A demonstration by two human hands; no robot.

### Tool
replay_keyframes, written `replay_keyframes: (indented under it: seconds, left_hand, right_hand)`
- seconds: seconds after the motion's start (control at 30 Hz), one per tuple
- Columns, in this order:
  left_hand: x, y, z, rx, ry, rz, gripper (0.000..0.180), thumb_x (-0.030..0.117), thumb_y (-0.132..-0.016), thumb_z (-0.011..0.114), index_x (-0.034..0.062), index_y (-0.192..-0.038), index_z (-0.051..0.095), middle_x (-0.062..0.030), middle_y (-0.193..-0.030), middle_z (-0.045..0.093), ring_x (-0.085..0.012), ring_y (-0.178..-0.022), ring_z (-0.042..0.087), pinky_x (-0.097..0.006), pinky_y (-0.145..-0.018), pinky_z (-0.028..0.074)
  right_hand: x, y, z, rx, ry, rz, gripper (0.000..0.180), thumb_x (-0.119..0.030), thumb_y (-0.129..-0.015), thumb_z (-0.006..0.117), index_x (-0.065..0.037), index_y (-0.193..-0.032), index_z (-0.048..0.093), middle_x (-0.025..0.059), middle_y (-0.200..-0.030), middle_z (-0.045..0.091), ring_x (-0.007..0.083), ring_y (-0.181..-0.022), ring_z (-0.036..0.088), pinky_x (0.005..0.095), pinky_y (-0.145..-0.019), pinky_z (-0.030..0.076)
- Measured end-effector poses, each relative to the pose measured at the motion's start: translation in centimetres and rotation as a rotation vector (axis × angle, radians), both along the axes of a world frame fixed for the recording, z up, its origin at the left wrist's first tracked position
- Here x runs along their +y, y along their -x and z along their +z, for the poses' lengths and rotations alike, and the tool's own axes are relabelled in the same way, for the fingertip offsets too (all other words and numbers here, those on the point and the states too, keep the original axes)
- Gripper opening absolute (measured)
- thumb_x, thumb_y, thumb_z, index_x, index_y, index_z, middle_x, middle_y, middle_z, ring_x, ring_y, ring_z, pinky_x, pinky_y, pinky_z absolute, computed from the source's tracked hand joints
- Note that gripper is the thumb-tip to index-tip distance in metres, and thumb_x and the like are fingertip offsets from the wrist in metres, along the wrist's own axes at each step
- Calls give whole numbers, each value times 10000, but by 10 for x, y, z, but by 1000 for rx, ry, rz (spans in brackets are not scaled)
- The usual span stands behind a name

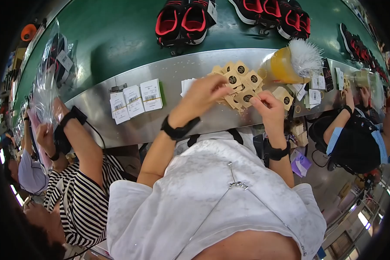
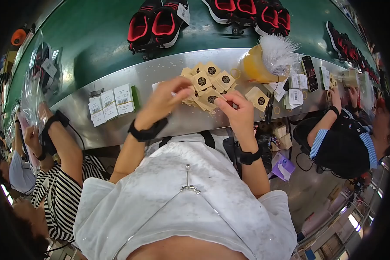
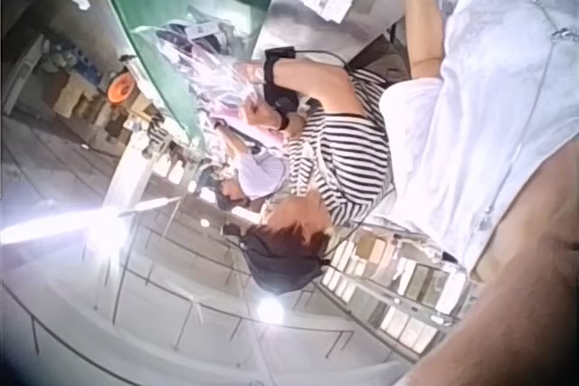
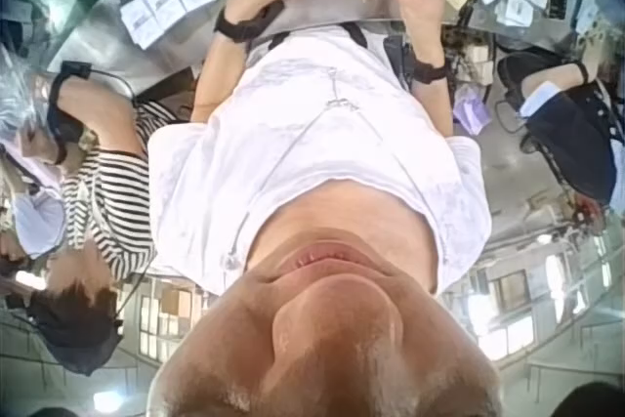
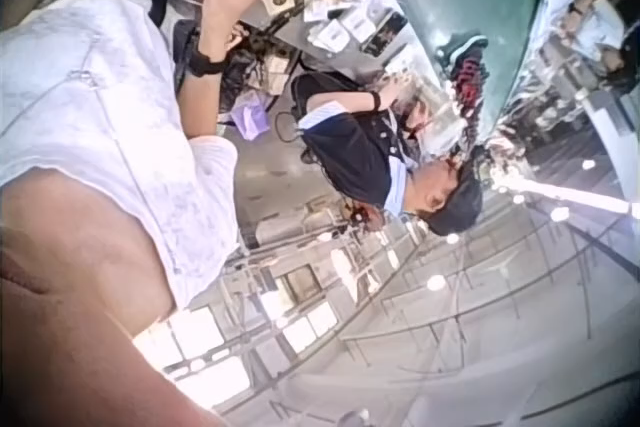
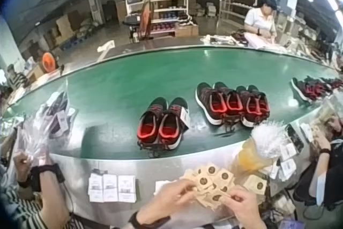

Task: Tagging and preparing shoes for packaging at an assembly line.

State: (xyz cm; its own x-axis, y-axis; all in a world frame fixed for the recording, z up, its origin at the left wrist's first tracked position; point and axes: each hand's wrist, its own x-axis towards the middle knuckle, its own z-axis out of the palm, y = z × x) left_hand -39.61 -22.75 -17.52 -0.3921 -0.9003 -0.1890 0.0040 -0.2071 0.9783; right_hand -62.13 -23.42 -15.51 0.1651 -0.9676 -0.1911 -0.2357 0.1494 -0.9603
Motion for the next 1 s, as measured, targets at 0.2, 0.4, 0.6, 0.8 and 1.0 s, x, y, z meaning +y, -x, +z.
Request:
replay_keyframes:
  seconds: [0.2, 0.4, 0.6, 0.8, 1.0]
  left_hand:
    - [9, -29, -1, -1049, 484, 262, 343, 248, -704, 720, 24, -879, 529, -137, -849, 553, -310, -756, 555, -367, -644, 443]
    - [11, -33, -18, -1006, 300, 208, 344, 285, -666, 739, 46, -777, 517, -114, -748, 535, -302, -726, 540, -394, -616, 415]
    - [12, -50, -6, -718, 8, 233, 200, 145, -755, 674, -10, -716, 554, -62, -579, 530, -134, -521, 470, -263, -498, 377]
    - [15, -65, -2, -558, -31, 267, 173, 139, -796, 608, -31, -819, 588, -83, -625, 556, -123, -560, 490, -274, -534, 394]
    - [22, -55, 3, -319, -78, 320, 129, 99, -838, 570, -11, -884, 618, -12, -703, 585, -87, -619, 498, -238, -588, 409]
  right_hand:
    - [2, 8, -22, 275, -14, 76, 145, -109, -795, 652, 33, -794, 621, 7, -710, 534, 67, -636, 465, 220, -559, 367]
    - [2, -4, -31, 60, -242, 8, 275, -118, -798, 633, 36, -1023, 598, 36, -682, 614, 68, -597, 533, 246, -533, 430]
    - [5, 7, -36, 173, -84, 77, 281, -93, -811, 600, 34, -1061, 576, 101, -744, 644, 102, -602, 579, 254, -567, 453]
    - [4, 6, -18, 229, -164, 163, 243, -71, -853, 563, 42, -1068, 553, 69, -772, 637, 94, -647, 582, 224, -589, 460]
    - [5, 5, -9, 259, -82, 151, 289, -74, -829, 568, 18, -1101, 536, 122, -787, 649, 140, -643, 604, 254, -597, 473]
